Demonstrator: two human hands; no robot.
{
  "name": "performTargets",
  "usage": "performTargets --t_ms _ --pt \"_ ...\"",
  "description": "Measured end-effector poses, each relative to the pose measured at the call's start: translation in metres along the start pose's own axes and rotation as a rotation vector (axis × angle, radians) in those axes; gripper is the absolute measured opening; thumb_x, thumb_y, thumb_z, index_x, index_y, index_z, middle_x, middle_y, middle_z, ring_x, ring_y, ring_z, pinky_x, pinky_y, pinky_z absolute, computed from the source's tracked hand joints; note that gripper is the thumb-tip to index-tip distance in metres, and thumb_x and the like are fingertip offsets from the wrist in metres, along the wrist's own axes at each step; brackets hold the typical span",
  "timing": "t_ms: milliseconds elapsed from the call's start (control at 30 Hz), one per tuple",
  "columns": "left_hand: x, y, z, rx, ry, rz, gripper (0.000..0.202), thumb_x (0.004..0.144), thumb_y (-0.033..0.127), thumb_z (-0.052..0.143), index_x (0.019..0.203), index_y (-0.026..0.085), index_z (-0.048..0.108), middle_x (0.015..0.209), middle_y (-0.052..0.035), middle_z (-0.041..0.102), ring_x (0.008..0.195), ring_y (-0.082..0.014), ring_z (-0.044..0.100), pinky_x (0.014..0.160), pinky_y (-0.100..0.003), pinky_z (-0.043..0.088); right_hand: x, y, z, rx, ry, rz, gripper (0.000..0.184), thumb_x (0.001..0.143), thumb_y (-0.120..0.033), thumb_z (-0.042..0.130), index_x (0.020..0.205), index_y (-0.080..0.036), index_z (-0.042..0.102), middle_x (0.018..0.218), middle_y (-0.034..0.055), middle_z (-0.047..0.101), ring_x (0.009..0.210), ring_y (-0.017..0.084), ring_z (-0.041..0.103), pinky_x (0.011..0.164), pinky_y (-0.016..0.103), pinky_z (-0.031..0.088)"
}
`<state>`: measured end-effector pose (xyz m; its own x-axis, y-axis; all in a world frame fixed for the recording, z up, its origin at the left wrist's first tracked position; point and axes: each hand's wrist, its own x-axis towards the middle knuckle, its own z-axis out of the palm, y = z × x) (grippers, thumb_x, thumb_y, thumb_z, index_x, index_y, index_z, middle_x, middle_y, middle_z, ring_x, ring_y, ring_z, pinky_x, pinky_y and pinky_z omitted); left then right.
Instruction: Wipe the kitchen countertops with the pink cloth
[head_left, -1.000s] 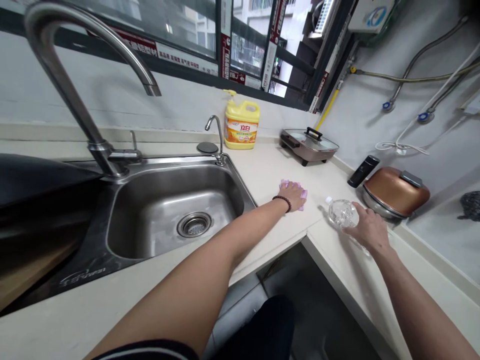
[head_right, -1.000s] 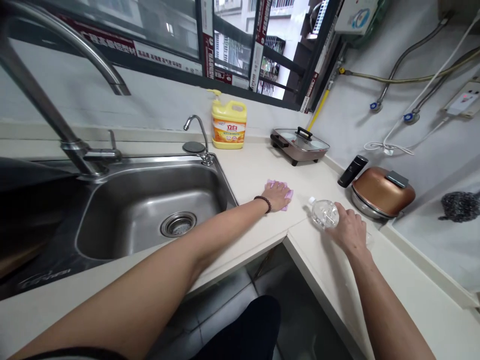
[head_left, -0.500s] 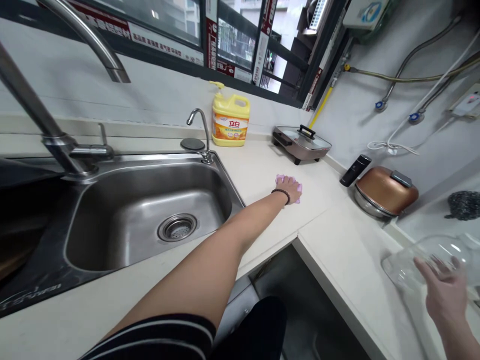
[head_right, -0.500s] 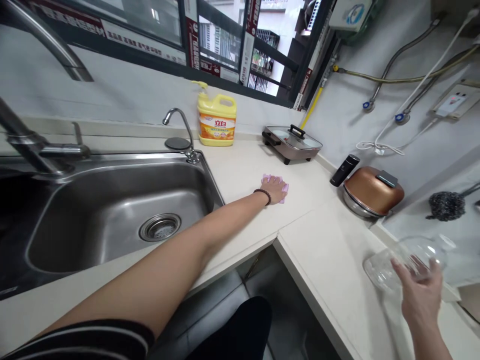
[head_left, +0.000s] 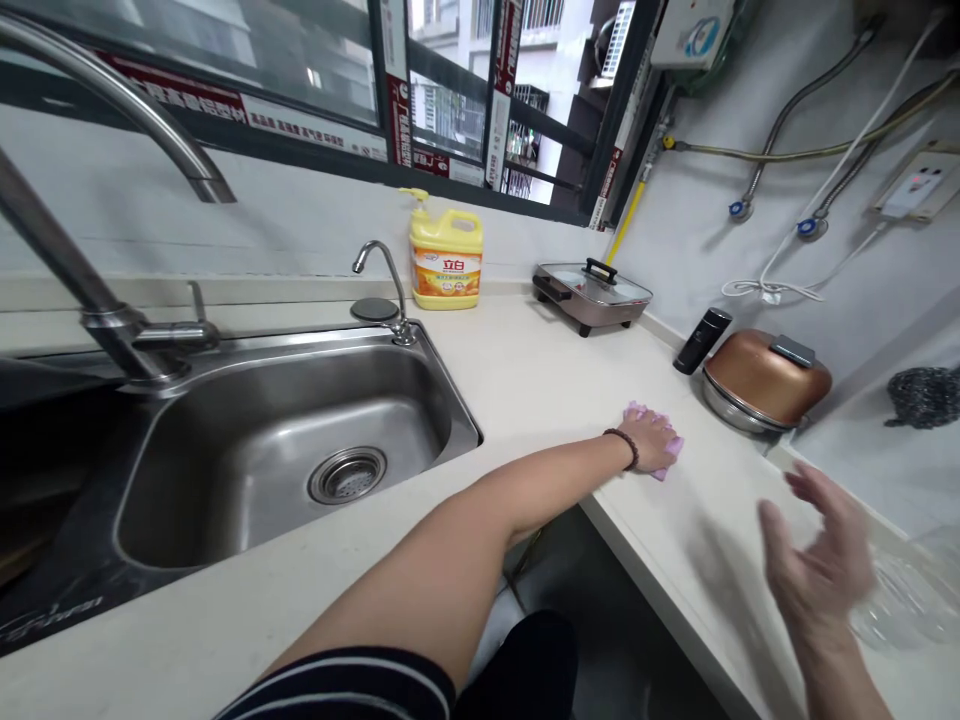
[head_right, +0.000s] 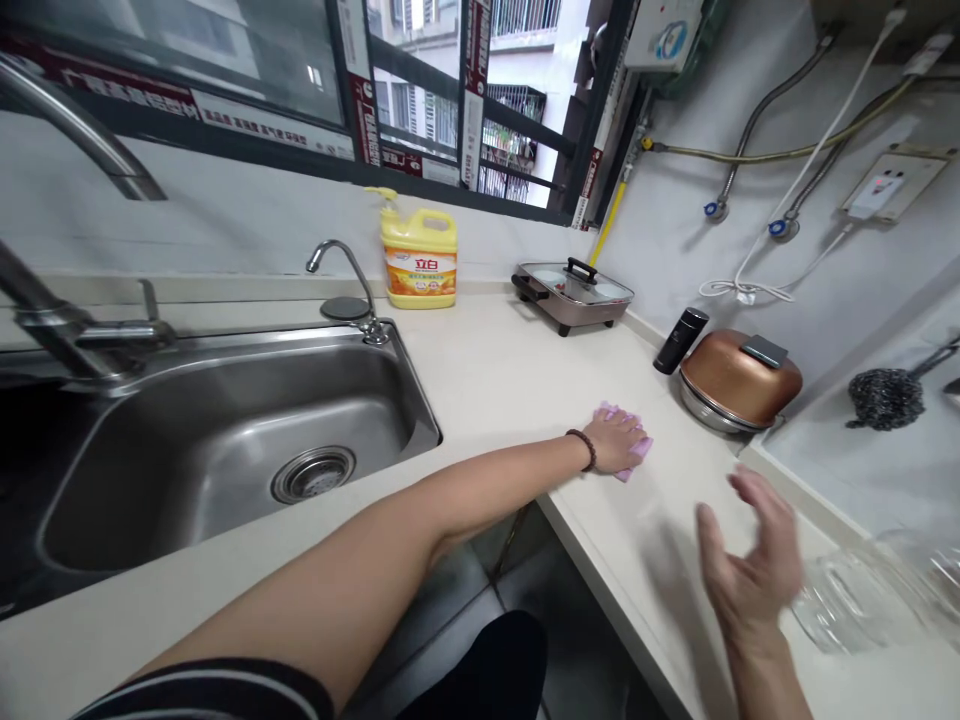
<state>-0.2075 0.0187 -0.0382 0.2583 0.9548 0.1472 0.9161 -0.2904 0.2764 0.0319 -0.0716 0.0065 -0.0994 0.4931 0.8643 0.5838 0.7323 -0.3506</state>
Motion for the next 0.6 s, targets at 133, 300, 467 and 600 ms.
performTargets --t_ms 133,300,467,600 --pt "0.029 -0.018 -0.005 0.014 -0.029 -0.057 0.059 0.097 0.054 0.044 0.151 0.03 0.052 0.169 -0.0071 0.036 0.156 -0.0321 0.027 0.126 -0.058 0.013 0.007 -0.002 0.042 0.056 -0.09 -0.111 0.042 0.094 -0.047 0.066 0.126 -0.019 0.066 0.121 0.0146 0.07 0.097 0.027 0.07 0.084 0.045 0.06" --pt "0.055 -0.068 -0.026 0.056 0.028 -0.207 0.057 0.099 0.049 0.041 0.15 0.028 0.054 0.166 -0.0092 0.04 0.152 -0.0324 0.032 0.123 -0.06 0.018 -0.006 0.021 0.033 0.044 -0.088 0.175 0.059 0.092 -0.055 0.069 0.138 -0.019 0.064 0.119 0.0135 0.072 0.08 0.022 0.07 0.05 0.027 0.05" --pt "0.075 -0.114 -0.044 0.084 0.033 -0.333 0.052 0.097 0.046 0.046 0.145 0.032 0.058 0.16 -0.0086 0.049 0.148 -0.033 0.038 0.12 -0.06 0.019 -0.005 0.022 0.035 0.065 -0.191 0.227 0.057 0.09 -0.057 0.069 0.134 -0.02 0.068 0.115 0.0116 0.073 0.076 0.019 0.068 0.045 0.023 0.047" --pt "0.077 -0.155 -0.055 0.09 0.054 -0.449 0.057 0.096 0.046 0.048 0.15 0.03 0.055 0.161 -0.0105 0.048 0.148 -0.0354 0.036 0.121 -0.06 0.016 -0.004 0.017 0.04 0.111 -0.278 0.243 0.053 0.09 -0.056 0.069 0.13 -0.021 0.07 0.111 0.0098 0.072 0.069 0.016 0.065 0.042 0.021 0.047"
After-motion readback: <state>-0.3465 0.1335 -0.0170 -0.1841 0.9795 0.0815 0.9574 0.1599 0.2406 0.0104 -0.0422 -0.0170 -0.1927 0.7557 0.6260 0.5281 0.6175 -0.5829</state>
